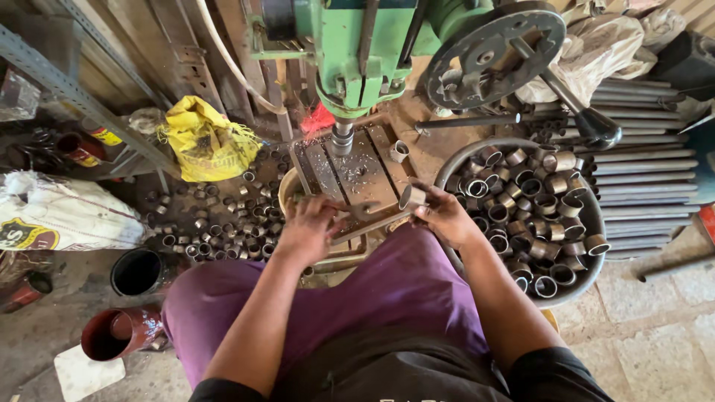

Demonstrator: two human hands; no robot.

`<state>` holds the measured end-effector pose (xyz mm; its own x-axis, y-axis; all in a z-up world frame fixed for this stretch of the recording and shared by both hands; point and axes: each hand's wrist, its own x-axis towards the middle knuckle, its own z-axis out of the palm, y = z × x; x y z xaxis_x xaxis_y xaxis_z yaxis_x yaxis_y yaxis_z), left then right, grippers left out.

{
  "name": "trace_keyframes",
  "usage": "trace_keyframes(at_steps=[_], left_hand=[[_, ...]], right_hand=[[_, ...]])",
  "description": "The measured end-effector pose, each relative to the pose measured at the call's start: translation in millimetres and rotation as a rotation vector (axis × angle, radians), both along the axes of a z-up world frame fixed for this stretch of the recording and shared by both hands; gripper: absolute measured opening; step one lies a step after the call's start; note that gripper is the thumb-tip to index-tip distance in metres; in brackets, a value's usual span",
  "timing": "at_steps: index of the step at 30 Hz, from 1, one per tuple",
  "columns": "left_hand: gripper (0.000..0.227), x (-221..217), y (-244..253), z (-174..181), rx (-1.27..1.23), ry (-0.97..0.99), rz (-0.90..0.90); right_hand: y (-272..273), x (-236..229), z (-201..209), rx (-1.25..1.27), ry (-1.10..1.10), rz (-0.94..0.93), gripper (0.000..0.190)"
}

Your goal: The person operates a drill press to machine small cylindrical metal parts. They pick up a part, place it under the drill bit, lower the drill to machine it, and then place the finished part into a metal bowl.

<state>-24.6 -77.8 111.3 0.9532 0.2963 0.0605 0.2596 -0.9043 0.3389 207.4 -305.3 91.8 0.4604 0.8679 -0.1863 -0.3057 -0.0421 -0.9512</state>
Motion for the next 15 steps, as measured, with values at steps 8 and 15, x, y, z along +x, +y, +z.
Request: trace_keyframes(at_steps=[8, 15], left_hand=[[0.034, 7.8, -9.4, -30.5, 0.069, -0.145, -0.079], [0.04, 4.9, -10.6, -22.1, 0.151, -0.089, -0.092]], right_hand=[[5.0, -6.5, 15.1, -0.227, -0.577, 0.097, 0.068], [11.2, -8.0, 1.9, -0.137, -0.546, 0.05, 0.063]])
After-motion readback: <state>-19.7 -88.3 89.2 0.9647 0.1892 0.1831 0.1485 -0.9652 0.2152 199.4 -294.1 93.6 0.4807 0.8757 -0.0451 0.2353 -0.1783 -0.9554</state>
